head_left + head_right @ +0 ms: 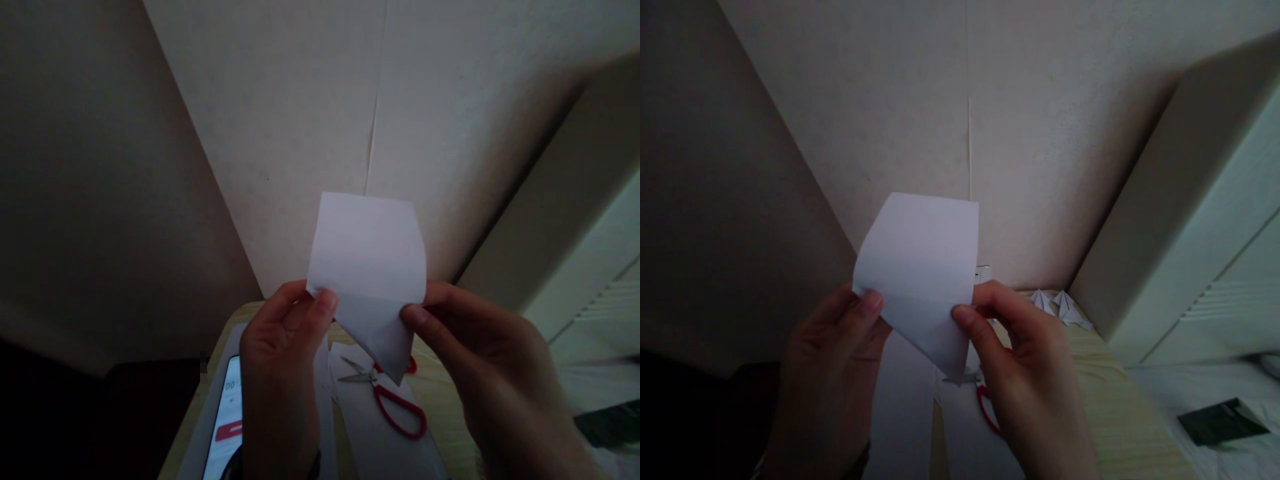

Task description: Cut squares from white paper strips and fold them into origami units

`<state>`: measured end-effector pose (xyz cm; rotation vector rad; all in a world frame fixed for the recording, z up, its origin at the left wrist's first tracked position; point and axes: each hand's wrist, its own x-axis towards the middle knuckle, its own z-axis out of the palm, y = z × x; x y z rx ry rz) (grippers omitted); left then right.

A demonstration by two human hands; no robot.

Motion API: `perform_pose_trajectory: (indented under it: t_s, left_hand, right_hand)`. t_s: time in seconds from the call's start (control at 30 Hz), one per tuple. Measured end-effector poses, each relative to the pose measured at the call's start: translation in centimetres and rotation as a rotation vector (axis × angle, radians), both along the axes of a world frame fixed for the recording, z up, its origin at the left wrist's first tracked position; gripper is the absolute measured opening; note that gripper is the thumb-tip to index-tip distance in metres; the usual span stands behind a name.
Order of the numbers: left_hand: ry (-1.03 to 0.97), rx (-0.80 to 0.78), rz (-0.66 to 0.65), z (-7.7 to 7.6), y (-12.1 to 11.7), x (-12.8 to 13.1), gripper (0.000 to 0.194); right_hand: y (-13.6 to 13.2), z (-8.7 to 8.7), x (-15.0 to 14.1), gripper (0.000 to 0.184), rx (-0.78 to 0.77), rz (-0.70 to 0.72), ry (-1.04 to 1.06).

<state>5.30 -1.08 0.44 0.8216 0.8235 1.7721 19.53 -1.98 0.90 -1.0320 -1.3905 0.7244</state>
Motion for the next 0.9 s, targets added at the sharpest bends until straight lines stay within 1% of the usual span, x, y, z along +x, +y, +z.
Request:
perform_pose_trajectory:
  t_s: [0.1,0.23,0.33,0.5,0.67,0.9]
  left_hand:
    - [0.011,0.004,0.006,-0.04,0.04,-0.1,0.006]
    - [0.005,0.001,0.035,-0.22,0.06,-0.35,0.009]
    - [-0.008,-0.009,0.014,-0.38,0.13,-0.44,0.011]
    - [-0.051,0.061,0.011,-0.67,0.28,-0.42,0.013]
    - [-0.012,0.084,0.042,-0.71,0.21,-0.35,0.012]
    - [-0.036,0.108,0.037,-0.42,0.21,-0.07,0.011]
  right_hand:
    - [-0.02,-0.07,0.23,0.019,-0.021,-0.011,-0.022]
    - [-0.07,-0.1,0.38,0.019,-0.01,-0.012,-0.034]
    - [-0.06,-0.08,0.28,0.019,-0.01,-0.016,-0.029]
    - [-0.19,-0.17,0.12,0.016,-0.028,-0.031,0.013]
    - [-0.14,0.01,0.02,0.015,-0.039,-0.014,0.081]
    - [-0.36,0.28,-0.17,0.015,-0.044,-0.016,0.053]
